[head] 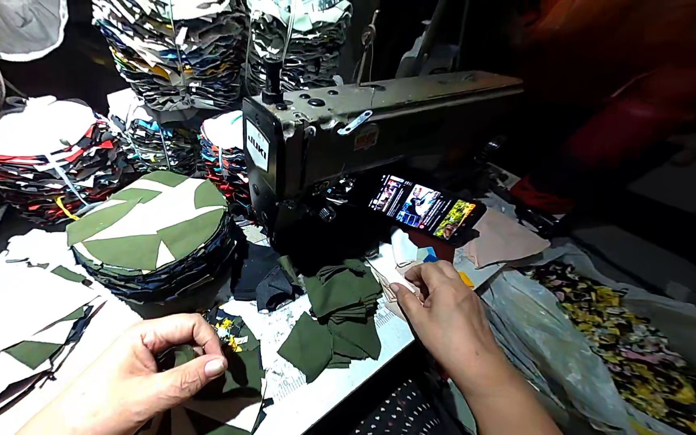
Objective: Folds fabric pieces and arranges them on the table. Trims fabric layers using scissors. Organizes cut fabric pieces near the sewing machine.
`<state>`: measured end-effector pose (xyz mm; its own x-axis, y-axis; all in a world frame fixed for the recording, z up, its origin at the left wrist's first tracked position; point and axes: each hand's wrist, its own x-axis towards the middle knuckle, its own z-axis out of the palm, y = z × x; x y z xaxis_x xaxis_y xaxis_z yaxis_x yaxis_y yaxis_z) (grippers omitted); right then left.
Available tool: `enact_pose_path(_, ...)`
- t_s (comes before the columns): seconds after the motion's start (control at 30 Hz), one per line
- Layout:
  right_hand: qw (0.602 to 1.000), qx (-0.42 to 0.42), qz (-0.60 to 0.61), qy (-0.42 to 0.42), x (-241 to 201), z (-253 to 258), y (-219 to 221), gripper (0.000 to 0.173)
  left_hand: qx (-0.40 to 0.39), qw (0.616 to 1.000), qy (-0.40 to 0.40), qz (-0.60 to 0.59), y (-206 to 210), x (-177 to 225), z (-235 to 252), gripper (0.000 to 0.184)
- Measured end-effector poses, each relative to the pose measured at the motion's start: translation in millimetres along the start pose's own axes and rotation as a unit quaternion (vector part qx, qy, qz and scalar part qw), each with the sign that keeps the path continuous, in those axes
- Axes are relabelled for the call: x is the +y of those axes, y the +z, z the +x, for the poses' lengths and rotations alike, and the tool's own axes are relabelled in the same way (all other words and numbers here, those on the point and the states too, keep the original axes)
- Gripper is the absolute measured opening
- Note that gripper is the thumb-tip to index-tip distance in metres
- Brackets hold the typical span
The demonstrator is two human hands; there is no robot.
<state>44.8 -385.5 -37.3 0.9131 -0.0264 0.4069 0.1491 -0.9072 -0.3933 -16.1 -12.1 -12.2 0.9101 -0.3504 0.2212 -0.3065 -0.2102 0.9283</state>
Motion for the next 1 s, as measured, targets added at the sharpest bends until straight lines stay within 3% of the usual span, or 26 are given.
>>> enact_pose_path(0.23,0.999,-0.036,0.001,0.036,-3,3,-2,0.012,0.024,0.999,-0.018,0.018,5,2,-1,0.016)
enact_pose_path(0.37,0.990,0.034,0.136,0.012,2,2,-11,0.007,0.028,0.999,-0.027,-0.002,9,6,-3,0.016)
enact_pose_path(0.47,0.959,0.073,0.270,-0.036,-16,-2,-34,0.008,0.032,0.998,-0.048,-0.036,13,12,-3,0.017)
enact_pose_path(0.63,0.888,-0.040,0.428,-0.164,-71,-24,-48,0.014,0.006,0.990,-0.092,-0.108,20,24,-6,0.024)
enact_pose_path(0.8,0.841,-0.131,0.460,-0.252,-109,-43,-18,0.012,-0.026,0.974,-0.144,-0.172,28,37,-6,0.019)
enact_pose_path(0.9,0.849,-0.144,0.446,-0.242,-117,-43,-10,0.019,-0.012,0.972,-0.150,-0.179,27,41,-9,0.010)
enact_pose_path(1.0,0.846,-0.177,0.472,-0.173,-119,-42,-6,0.029,0.020,0.978,-0.133,-0.162,23,43,-8,0.006)
